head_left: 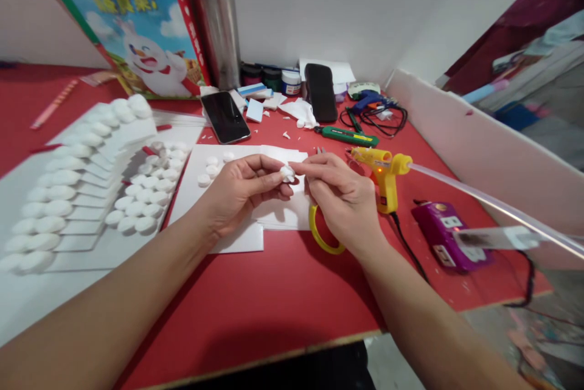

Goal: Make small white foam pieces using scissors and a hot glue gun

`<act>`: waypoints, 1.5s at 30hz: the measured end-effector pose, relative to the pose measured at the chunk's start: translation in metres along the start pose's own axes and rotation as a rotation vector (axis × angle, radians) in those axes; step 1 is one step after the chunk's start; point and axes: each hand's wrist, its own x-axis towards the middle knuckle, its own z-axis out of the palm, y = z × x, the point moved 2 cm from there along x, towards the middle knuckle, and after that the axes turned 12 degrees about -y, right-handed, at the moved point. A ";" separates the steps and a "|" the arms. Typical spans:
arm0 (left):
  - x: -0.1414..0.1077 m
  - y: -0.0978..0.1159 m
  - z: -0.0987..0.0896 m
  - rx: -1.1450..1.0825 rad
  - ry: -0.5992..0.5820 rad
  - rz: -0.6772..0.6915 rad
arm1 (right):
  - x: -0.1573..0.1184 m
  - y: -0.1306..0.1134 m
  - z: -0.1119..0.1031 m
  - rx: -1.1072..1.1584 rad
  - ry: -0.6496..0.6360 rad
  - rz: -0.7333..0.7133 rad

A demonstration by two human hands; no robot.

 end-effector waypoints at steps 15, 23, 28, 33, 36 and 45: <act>-0.001 -0.001 -0.003 0.010 -0.001 -0.067 | 0.000 -0.002 0.001 -0.270 0.022 -0.226; -0.001 -0.002 -0.002 0.005 -0.015 -0.123 | -0.004 0.002 -0.002 -0.420 -0.043 -0.318; -0.001 -0.002 -0.003 0.006 0.002 -0.133 | -0.008 0.002 -0.001 -0.509 -0.071 -0.387; 0.001 -0.001 -0.005 0.013 0.000 -0.092 | -0.007 -0.001 -0.001 -0.349 0.060 -0.381; 0.002 0.000 -0.006 0.028 -0.009 -0.043 | -0.003 0.000 -0.002 -0.251 0.105 -0.267; 0.001 0.001 -0.007 0.081 -0.016 -0.002 | -0.003 0.006 0.005 -0.285 -0.047 -0.315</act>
